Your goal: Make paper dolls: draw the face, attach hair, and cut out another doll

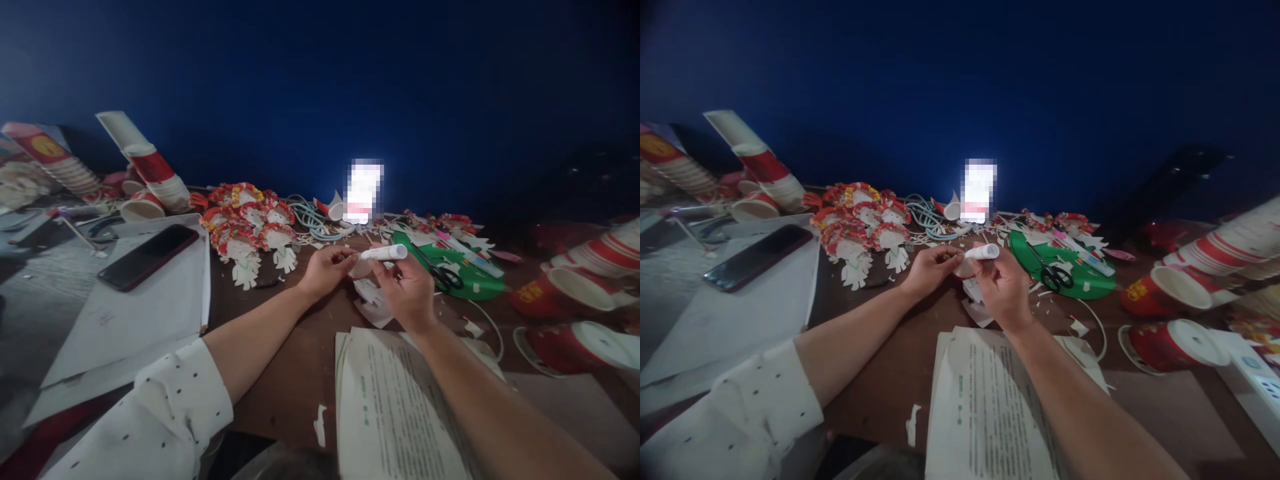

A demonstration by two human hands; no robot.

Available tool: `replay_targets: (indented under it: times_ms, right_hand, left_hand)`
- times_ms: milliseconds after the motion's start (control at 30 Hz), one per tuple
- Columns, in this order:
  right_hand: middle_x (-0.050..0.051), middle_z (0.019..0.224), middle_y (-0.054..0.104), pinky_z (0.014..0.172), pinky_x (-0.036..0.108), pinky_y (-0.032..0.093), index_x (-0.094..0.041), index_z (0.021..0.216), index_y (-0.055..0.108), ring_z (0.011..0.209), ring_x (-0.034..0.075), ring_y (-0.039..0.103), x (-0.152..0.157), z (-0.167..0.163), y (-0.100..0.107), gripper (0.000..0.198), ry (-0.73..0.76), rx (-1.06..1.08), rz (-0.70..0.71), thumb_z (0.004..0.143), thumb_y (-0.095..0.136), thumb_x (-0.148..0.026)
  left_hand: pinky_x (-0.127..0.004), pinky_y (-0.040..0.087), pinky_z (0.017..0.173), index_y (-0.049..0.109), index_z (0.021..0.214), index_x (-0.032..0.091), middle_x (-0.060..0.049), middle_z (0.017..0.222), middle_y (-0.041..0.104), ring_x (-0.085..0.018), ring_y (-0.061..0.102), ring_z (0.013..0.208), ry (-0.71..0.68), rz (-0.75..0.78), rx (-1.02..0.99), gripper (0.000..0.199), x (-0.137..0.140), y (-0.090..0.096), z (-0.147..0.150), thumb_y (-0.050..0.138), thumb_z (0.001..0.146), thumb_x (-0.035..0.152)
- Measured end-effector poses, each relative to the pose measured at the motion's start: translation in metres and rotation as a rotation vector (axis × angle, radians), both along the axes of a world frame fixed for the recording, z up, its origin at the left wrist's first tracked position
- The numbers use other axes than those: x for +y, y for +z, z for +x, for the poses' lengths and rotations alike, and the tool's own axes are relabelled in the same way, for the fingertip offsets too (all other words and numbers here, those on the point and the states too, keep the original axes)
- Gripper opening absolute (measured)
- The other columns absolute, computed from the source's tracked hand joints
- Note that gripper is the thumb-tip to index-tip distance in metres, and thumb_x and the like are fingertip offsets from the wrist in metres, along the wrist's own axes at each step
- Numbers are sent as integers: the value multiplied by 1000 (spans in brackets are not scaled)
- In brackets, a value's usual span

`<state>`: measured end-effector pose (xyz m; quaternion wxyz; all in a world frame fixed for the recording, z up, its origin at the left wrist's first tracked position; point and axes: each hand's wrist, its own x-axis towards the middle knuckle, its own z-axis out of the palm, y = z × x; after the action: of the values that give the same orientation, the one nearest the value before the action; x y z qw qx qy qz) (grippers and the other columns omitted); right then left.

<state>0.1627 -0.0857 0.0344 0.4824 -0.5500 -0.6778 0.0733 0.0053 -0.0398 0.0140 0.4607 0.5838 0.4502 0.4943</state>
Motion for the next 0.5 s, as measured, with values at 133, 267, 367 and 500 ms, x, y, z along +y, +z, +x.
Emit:
replay_targets:
  times_ms: [133,267,367,500]
  right_hand:
    - [8,109,73,77,33,53,-22,106,70,82,20,66,2,1,-3,33,18,-43,-8,91,55,-47]
    - [9,109,72,80,32,54,-22,106,68,86,19,68,6,3,-7,29,60,-70,-4,91,57,-44]
    - [8,106,72,85,33,54,-21,104,67,94,20,68,7,5,-10,23,81,-118,48,91,58,-39]
    - [6,102,73,90,36,53,-24,103,67,96,21,68,9,6,-12,16,137,-191,206,90,62,-32]
  left_hand:
    - [-19,36,55,75,85,15,2,63,61,-8,45,56,-36,10,34,17,0,1,-1,68,77,28]
    - [-19,36,55,75,86,13,2,62,58,-8,44,57,-52,-1,73,19,-1,3,-2,67,78,28]
    - [-19,37,56,76,88,13,2,63,59,-8,46,57,-77,-11,98,20,-2,5,-4,67,78,28]
    - [-20,35,55,76,89,13,2,62,59,-9,45,57,-122,9,155,23,0,3,-6,65,79,32]
